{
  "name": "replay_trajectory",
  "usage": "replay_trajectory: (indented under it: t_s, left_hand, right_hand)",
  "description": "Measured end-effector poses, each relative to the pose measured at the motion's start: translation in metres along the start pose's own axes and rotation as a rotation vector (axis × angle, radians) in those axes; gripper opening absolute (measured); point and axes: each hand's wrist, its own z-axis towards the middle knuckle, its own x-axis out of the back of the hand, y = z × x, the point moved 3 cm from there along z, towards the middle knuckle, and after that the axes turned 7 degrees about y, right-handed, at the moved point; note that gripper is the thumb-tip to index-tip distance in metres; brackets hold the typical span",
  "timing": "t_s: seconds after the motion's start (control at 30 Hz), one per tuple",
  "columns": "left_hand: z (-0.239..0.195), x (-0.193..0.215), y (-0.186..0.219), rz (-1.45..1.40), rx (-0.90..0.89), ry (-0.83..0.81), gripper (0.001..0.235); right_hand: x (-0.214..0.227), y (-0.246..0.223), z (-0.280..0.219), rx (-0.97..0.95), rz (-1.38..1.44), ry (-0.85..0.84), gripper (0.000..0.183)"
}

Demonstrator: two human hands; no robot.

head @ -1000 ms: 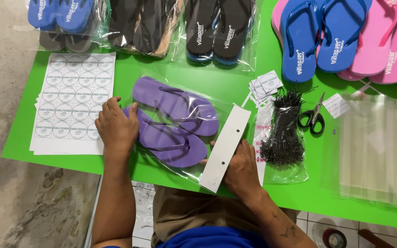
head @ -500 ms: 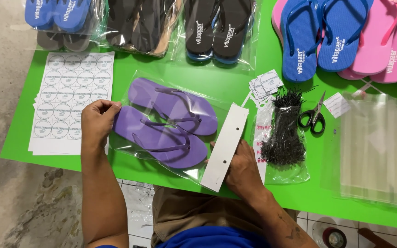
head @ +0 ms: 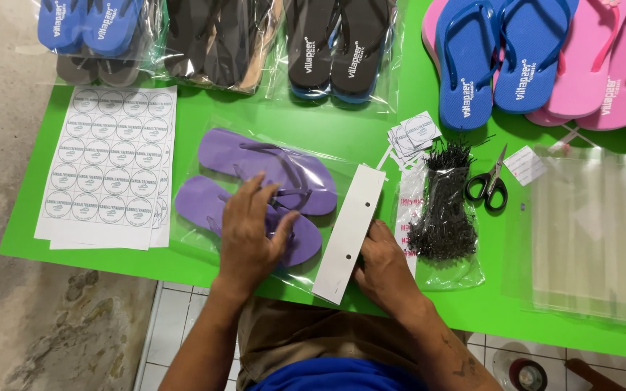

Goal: Aligning a pair of flip-flops and inserting them into a plastic packaging bag with a header card.

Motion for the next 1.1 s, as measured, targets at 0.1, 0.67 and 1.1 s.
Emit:
replay_trajectory:
  t_s: [0.1,0.67,1.1]
  left_hand:
    - [-0.014,-0.003,0.017,0.133,-0.047,-0.018,0.068]
    - [-0.076,0.017,0.036,-0.097,0.032,0.134,0.051]
    - [-0.078,0.011,0.036,-0.119,0.107,0.217,0.034]
  right_hand:
    - [0.018,-0.018,0.01,0.007,0.043,-0.035,0.018]
    - [0.119,0.007,0.065,-0.237,-0.153,0.112,0.019]
    - [0.109,0.11,0.19,-0.271,-0.637,-0.37,0.07]
